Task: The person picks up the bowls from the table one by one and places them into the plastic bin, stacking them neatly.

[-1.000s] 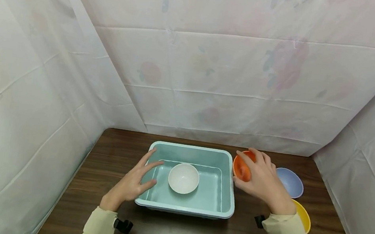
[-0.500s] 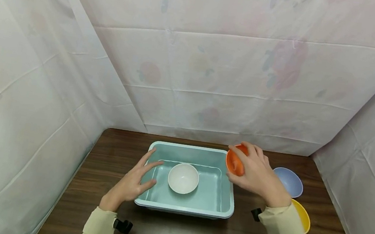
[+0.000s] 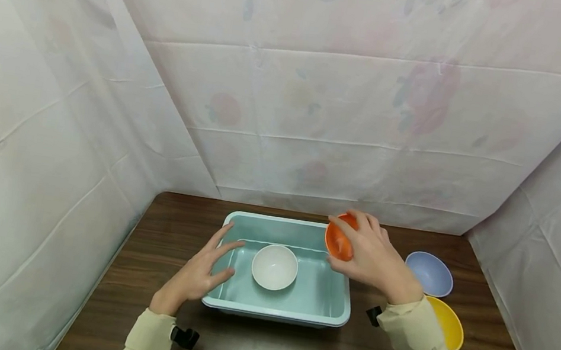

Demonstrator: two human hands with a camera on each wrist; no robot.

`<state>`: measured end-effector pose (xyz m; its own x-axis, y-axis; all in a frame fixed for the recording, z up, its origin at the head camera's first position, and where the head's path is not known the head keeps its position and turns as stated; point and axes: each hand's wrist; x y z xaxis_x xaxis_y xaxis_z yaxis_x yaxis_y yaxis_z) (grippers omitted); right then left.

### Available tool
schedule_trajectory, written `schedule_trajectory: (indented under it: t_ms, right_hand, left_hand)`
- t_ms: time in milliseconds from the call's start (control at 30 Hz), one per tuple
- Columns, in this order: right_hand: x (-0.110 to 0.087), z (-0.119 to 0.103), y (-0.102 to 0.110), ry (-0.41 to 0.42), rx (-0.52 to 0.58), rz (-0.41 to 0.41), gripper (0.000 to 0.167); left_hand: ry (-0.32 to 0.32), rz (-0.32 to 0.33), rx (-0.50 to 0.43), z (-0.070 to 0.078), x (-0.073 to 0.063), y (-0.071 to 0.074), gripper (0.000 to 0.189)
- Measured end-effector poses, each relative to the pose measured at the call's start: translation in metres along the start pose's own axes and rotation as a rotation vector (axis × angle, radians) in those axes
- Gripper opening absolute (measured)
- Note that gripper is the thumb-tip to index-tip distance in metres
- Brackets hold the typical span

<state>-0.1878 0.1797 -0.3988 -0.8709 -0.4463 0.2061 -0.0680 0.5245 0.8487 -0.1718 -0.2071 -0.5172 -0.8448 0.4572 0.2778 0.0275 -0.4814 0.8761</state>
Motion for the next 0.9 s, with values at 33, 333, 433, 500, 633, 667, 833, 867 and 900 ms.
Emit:
schedule_trajectory:
  t_ms: [33,333,433,500,633,667,833,867,900]
  right_hand:
    - [0.001,0.000,0.000,0.009,-0.001,0.001,0.074]
    - [0.015,-0.006,-0.001,0.057,-0.014,-0.036,0.073]
    - [0.021,-0.008,-0.003,0.070,-0.008,-0.048,0.073]
    - [0.025,-0.009,-0.005,0.083,0.000,-0.056,0.073]
    - [0.031,-0.009,-0.010,0.095,0.010,-0.066,0.072]
    - [0.032,-0.009,-0.011,0.101,0.014,-0.069,0.072]
    - [0.037,-0.009,-0.020,0.109,0.020,-0.095,0.073]
    - [0.038,-0.009,-0.022,0.109,0.023,-0.103,0.073]
    - [0.039,-0.010,-0.024,0.109,0.024,-0.109,0.073]
  left_hand:
    - [-0.001,0.001,0.001,0.000,0.001,0.000,0.055]
    - [-0.002,0.005,0.004,0.000,0.001,-0.001,0.055]
    - [0.003,0.007,0.001,0.000,0.001,-0.001,0.055]
    - [0.005,0.007,0.001,-0.001,0.000,-0.001,0.055]
    - [0.007,0.008,-0.001,-0.002,0.001,-0.002,0.055]
    - [0.005,0.009,0.002,-0.002,0.001,-0.003,0.055]
    - [0.003,0.005,0.003,-0.004,0.001,-0.004,0.055]
    - [0.002,0.006,0.006,-0.004,0.001,-0.004,0.055]
    - [0.002,0.009,0.006,-0.004,0.001,-0.004,0.055]
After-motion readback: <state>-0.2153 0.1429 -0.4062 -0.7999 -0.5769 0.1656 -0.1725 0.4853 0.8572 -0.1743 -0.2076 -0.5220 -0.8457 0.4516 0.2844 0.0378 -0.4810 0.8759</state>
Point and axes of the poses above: each hand's wrist, its own x-axis towards the middle knuckle, its own y-axis out of the back of the hand, z = x × y, and after that the axes turned 14 degrees about x, right-handed
